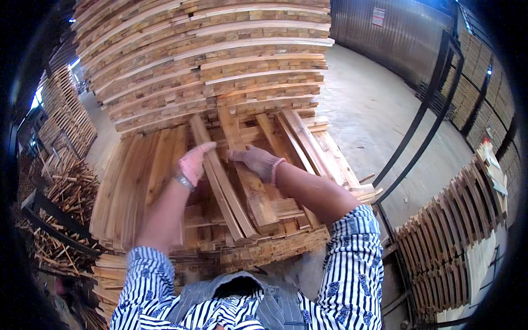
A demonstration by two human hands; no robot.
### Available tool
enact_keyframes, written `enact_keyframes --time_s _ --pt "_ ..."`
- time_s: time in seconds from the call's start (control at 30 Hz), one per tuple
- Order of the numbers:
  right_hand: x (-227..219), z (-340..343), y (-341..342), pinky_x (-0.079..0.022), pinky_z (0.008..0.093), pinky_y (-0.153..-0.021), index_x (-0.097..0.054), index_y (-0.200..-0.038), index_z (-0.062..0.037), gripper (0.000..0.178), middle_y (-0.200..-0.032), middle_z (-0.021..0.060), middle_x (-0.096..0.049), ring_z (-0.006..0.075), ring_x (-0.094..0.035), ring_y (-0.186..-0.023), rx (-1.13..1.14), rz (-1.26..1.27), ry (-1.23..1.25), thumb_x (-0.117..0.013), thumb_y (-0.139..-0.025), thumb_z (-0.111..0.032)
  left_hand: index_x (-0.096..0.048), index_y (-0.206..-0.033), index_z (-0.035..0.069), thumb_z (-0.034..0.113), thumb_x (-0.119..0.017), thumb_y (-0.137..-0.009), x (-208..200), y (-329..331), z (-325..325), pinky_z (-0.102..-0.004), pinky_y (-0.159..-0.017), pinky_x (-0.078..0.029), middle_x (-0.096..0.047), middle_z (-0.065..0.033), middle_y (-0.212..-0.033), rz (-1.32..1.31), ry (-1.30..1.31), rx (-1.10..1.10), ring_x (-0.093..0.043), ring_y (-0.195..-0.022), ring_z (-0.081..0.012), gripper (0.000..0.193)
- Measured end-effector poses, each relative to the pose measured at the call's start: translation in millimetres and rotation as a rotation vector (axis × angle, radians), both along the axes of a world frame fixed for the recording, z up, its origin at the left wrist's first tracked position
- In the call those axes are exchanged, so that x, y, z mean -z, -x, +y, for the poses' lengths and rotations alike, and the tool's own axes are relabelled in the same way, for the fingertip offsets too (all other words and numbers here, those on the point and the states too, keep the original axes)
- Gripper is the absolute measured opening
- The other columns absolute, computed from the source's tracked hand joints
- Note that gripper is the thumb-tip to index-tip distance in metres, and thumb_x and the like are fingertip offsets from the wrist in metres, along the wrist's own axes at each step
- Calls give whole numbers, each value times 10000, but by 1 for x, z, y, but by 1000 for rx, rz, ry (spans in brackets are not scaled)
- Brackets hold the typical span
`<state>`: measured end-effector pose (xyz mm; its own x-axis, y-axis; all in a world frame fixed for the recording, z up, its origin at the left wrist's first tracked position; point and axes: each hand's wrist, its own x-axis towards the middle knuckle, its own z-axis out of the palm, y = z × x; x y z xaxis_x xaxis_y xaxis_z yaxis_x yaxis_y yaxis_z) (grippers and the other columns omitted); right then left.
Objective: The person repeatedly picks up bundles of wooden planks from a pile on the floor and stacks them onto a large, organized stack. The person wears gloves and uses both hands to lift and arrange the wood pieces.
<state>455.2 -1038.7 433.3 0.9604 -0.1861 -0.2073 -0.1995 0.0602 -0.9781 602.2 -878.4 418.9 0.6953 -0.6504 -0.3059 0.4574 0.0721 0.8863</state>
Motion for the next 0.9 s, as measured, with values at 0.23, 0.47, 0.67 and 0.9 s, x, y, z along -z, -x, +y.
enact_keyframes --time_s 0.23,0.47,0.67,0.9 --pt "12 -38 13 -518 396 -894 -373 -1428 14 770 -1152 215 -660 288 -645 -1077 9 255 606 -663 -873 -435 -475 -1328 -73 277 -792 -810 -31 -39 31 -420 -948 -511 -643 -282 -1168 -372 -415 117 -613 -1138 -353 702" --pt "-19 -12 -8 -457 428 -1023 -27 -1554 17 970 -1259 349 -585 417 -594 -1198 -206 380 1167 -601 -860 -343 -136 -1507 29 157 -695 -783 9 -27 -5 -436 -1095 -409 -437 -311 -1428 -661 -1073 257 -508 -1288 -403 924" --pt "-23 -50 -4 -512 436 -899 -209 -1529 -35 897 -1129 298 -650 375 -662 -1053 -49 324 1143 -687 -815 -293 -214 -1524 52 413 -680 -797 1 20 5 -493 -1181 -217 -170 -261 -1599 -1398 -1301 161 -198 -1468 -428 936" --pt "-28 3 -14 -511 449 -850 -314 -1420 -9 811 -1063 298 -649 409 -670 -980 48 135 734 -717 -848 -418 -354 -1400 18 459 -754 -712 3 -14 28 -512 -1114 -237 -386 -248 -1451 -1094 -1335 129 -319 -1375 -402 910"
